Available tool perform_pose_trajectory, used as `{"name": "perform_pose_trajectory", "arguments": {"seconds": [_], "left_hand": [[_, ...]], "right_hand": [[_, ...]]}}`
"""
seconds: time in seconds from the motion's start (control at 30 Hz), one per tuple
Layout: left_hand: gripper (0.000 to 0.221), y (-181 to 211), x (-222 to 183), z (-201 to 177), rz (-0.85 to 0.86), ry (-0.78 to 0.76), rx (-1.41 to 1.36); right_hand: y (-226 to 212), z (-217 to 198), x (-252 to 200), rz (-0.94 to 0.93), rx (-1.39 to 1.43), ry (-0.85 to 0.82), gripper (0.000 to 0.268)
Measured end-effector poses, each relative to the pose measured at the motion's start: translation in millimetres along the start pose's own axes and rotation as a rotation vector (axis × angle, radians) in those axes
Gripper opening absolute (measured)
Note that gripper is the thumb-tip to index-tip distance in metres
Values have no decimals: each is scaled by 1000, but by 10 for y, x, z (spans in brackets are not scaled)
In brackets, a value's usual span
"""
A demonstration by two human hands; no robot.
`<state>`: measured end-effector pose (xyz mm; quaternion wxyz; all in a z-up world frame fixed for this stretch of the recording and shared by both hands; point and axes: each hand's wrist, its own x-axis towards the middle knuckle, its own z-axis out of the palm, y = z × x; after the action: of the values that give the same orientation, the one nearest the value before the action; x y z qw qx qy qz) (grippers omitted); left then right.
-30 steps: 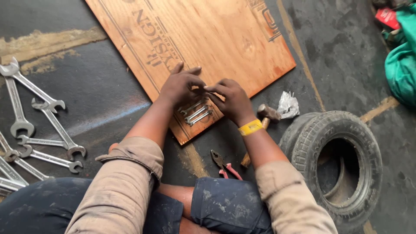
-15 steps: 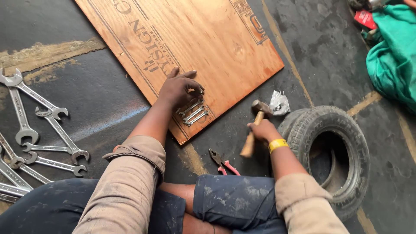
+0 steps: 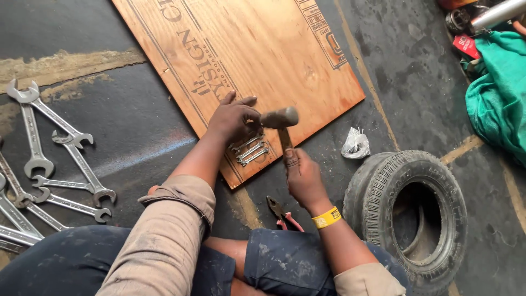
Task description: The recorder is securing several wrenches onto a wooden board using metal strips, a hammer, and small nails while sitting on the floor of a workshop.
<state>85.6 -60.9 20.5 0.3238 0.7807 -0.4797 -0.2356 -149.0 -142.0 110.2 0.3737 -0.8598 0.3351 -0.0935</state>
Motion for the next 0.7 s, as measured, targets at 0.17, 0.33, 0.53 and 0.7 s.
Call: {"name": "perform_pose_trajectory", "arguments": {"seconds": [0.17,0.33,0.53,0.7], "left_hand": [[13,70,-33,-58,-2,-7,12],[14,-41,-10,23,48,60,8],[17,53,-30,-69,47,25,14],[12,47,-24,-25,-3,-4,6]], "right_hand": [[-105,-79,-11,-123,-183,30,41],[-159,20,-34,-206,-150,138,37],[164,96,73,-170,-337,100,38],[-305,-92,-40,-95,-143,95,38]]}}
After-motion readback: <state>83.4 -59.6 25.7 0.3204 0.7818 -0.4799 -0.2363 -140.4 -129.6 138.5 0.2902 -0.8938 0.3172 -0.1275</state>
